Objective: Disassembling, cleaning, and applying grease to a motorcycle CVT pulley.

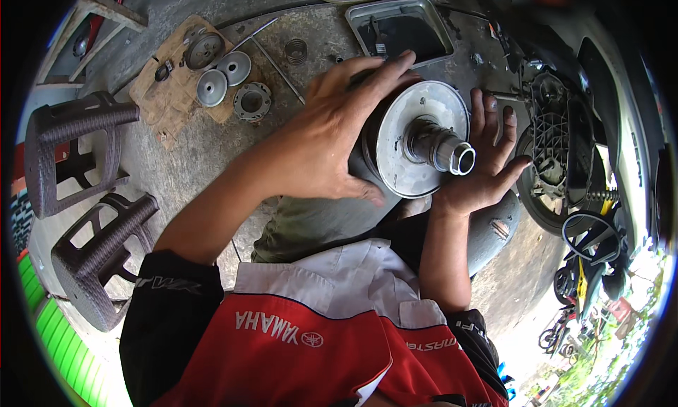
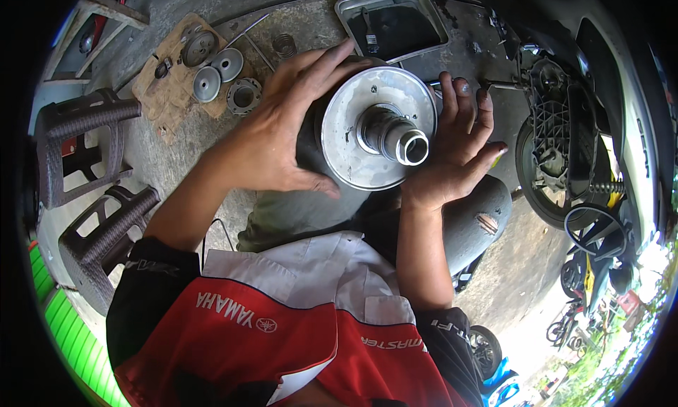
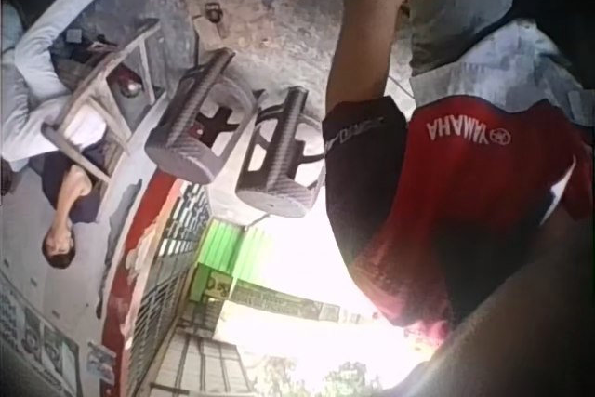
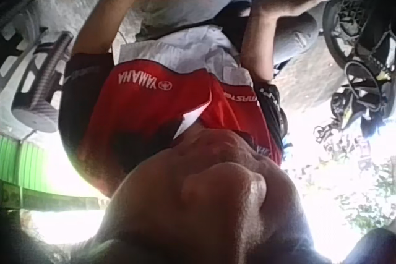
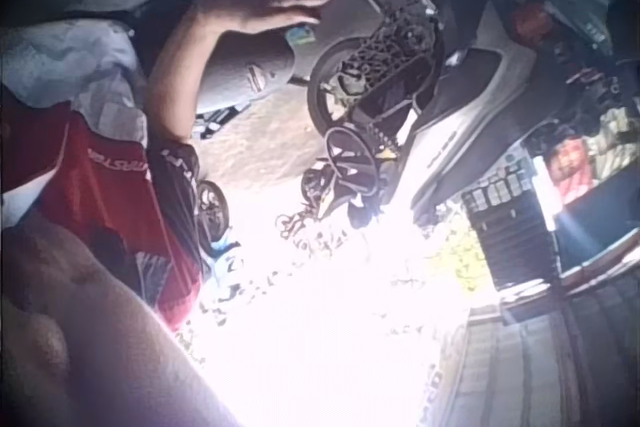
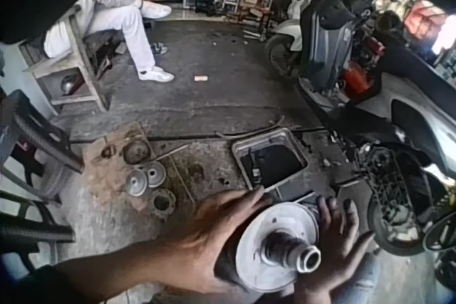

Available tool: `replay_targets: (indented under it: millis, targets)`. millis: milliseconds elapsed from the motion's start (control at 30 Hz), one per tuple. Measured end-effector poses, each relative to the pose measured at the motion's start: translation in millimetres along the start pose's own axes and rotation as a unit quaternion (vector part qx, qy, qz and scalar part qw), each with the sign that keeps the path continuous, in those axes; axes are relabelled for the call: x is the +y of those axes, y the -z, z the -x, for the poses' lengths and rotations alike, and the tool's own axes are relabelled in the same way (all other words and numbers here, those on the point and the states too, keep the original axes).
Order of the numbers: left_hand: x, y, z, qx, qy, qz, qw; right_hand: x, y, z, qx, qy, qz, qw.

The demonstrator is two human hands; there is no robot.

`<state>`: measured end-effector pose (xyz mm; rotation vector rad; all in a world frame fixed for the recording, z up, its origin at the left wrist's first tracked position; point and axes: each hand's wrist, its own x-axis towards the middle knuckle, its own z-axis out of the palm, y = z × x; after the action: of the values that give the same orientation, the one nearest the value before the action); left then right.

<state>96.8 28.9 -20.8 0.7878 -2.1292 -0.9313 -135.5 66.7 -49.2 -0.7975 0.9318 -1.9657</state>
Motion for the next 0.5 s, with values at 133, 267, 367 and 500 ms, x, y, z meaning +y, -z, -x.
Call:
replay_targets:
  millis: [133, 267, 367, 500]
  targets:
    - [-30.9, -9.1, -13.1, 0.01, -0.076, 0.014, 0.997, 0.2, -7.7, 0.9, -0.003, -0.004, -0.017, 1.0]
    - [-39.3, -13.1, -18.4, 0.011, -0.122, -0.01, 0.992, -0.2, -11.2, 4.4, 0.005, 0.015, -0.001, 1.0]
    - [-39.7, -21.3, -17.0, 0.072, -0.122, 0.049, 0.989, -2.6, -16.3, 6.2, 0.004, 0.013, 0.0, 1.0]
    - [-39.6, -16.6, -14.9, 0.042, -0.094, 0.028, 0.994, -1.3, -11.7, 5.5, -0.032, 0.011, 0.039, 0.999]
